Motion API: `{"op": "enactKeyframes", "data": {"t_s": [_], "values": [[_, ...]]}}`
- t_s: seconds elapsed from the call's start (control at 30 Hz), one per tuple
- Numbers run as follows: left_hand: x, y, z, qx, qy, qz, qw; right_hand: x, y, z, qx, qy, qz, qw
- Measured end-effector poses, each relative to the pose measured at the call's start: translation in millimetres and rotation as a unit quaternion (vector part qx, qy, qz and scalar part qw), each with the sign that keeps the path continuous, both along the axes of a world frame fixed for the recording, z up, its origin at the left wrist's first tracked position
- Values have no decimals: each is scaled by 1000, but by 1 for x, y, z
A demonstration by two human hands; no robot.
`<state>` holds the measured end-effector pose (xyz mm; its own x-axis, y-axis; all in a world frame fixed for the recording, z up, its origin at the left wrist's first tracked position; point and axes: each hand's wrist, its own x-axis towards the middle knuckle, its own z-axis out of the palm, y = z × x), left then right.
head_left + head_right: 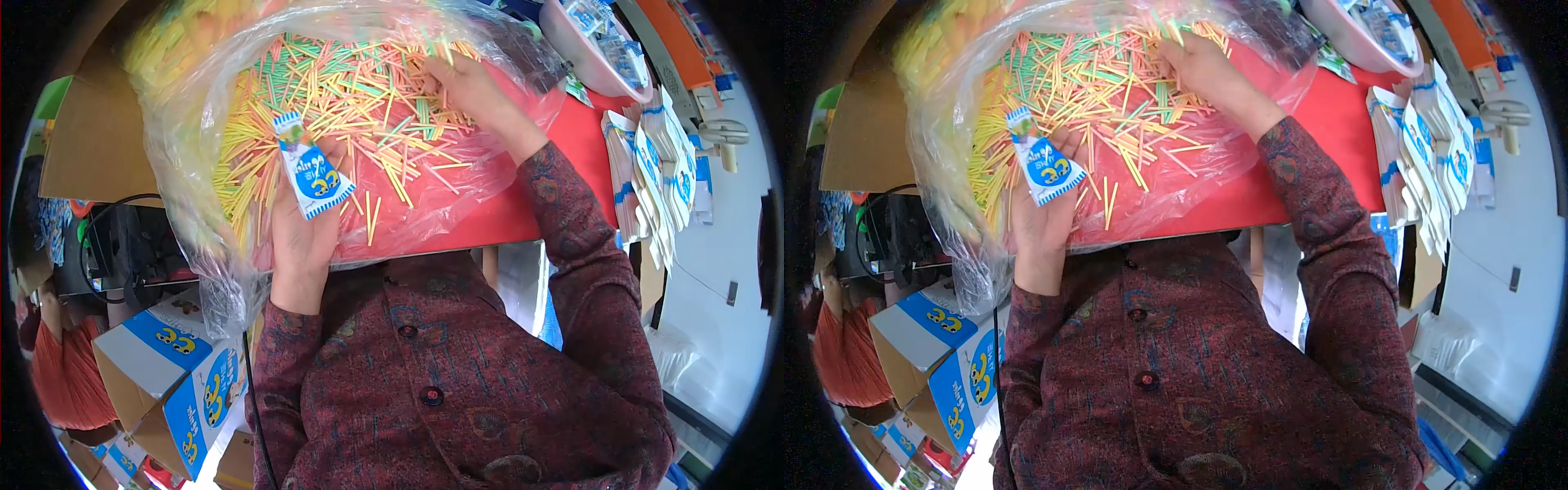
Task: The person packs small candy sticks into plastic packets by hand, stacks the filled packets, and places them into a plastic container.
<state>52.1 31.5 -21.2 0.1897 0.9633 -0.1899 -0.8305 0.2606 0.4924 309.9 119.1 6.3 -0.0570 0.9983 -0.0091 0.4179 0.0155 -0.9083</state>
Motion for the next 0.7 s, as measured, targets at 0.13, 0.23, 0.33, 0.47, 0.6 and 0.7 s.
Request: {"op": "enactKeyframes", "data": {"t_s": [0.13, 0.23, 0.33, 0.47, 0.6, 0.7], "values": [[21, 5, 9, -2, -105, -6, 994, -31, -11, 14, -105, 388, -9, 915], [46, 16, 8, 48, -177, -40, 982, -66, -23, 16, -71, 491, -10, 868], [69, 20, 19, 35, -136, 6, 990, -94, -38, 16, -42, 475, -23, 879], [65, 19, 8, -3, -160, 40, 986, -111, -49, 14, -43, 466, -98, 879], [59, 18, 15, 51, -158, 19, 986, -114, -54, 16, -12, 473, -96, 876], [54, 20, 12, 61, -176, 1, 982, -115, -58, 17, -13, 530, -101, 842]]}}
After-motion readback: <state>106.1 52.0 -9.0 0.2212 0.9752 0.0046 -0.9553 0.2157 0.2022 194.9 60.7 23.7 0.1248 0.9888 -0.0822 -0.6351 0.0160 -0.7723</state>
